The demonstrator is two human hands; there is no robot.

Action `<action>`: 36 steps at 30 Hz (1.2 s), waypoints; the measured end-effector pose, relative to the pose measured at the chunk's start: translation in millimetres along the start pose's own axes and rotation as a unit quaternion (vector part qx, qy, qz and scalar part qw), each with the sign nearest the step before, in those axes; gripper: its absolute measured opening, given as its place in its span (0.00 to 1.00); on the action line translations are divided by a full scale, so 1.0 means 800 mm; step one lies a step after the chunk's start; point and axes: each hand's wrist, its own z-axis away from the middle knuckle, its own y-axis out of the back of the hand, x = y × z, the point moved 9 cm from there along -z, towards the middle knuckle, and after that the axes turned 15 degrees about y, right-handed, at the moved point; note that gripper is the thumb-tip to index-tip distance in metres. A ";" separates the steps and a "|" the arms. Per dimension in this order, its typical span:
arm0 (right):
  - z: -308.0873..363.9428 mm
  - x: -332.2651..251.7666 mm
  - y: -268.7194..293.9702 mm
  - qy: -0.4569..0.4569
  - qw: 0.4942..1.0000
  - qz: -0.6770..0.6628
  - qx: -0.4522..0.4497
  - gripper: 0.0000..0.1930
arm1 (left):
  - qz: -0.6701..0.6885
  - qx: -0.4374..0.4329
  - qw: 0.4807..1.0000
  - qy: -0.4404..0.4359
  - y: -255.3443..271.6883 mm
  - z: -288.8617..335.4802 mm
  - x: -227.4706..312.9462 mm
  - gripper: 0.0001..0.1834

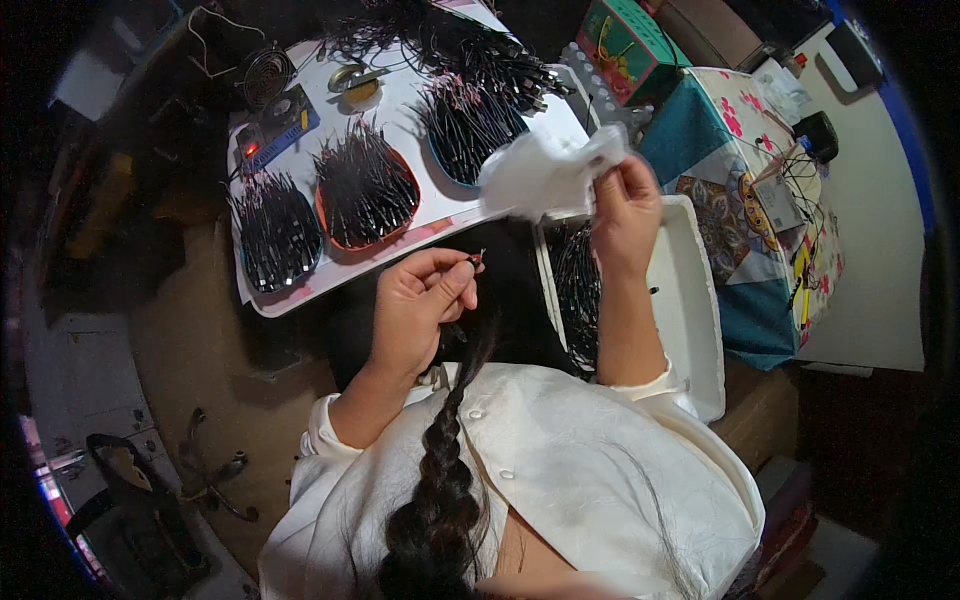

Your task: The person repeatedly picks up black wires, strips the ends, and solders them using a soldering iron and solder wire. Finished wires are placed into trays on the table.

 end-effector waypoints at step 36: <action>0.095 -0.030 0.280 -0.163 0.810 0.527 -0.199 0.10 | -0.091 0.100 0.983 0.125 0.067 -0.020 -0.094 0.11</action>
